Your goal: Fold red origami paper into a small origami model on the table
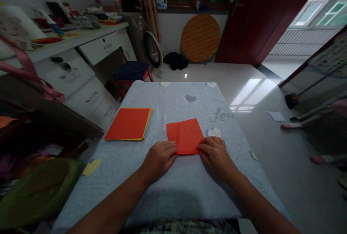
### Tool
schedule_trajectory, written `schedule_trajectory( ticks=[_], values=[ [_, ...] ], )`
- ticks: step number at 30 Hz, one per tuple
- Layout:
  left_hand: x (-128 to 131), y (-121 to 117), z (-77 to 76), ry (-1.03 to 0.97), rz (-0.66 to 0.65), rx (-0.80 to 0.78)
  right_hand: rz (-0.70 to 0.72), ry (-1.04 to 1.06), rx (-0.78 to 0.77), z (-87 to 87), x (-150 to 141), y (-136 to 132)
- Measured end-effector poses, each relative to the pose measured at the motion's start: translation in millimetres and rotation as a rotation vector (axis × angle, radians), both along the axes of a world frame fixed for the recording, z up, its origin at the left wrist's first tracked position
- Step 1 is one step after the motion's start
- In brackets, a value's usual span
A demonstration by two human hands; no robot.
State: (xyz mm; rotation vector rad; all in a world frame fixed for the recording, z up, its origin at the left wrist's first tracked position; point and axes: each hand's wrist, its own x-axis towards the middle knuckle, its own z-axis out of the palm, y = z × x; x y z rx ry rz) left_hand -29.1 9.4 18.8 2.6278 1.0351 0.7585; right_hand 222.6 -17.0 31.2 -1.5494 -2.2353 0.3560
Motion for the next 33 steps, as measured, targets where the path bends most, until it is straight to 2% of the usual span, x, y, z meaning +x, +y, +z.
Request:
schedule_trajectory(
  ticks=[7, 12, 17, 21, 25, 33],
  values=[
    [5.5, 4.2, 6.1, -0.128, 0.183, -0.324, -0.163, 0.086, 0.016, -11.8, 7.5, -15.2],
    [9.0, 4.4, 9.8, -0.19, 0.258, -0.458, -0.212, 0.145, 0.04, -16.7, 7.3, -12.4],
    [11.6, 8.8, 17.0, -0.197, 0.318, -0.581, -0.228, 0.156, 0.002, -15.5, 7.7, -10.8],
    [14.8, 19.5, 23.4, -0.096, 0.325, -0.571, -0.226, 0.161, -0.026, -11.7, 7.2, -12.1],
    [19.6, 28.1, 26.0, 0.035, 0.327, -0.442, -0.223, 0.16, -0.031, -9.8, 6.9, -12.4],
    [27.9, 25.9, 13.7, 0.145, 0.423, -0.367, -0.26, 0.132, -0.061, -10.9, 5.2, -10.6]
  ],
)
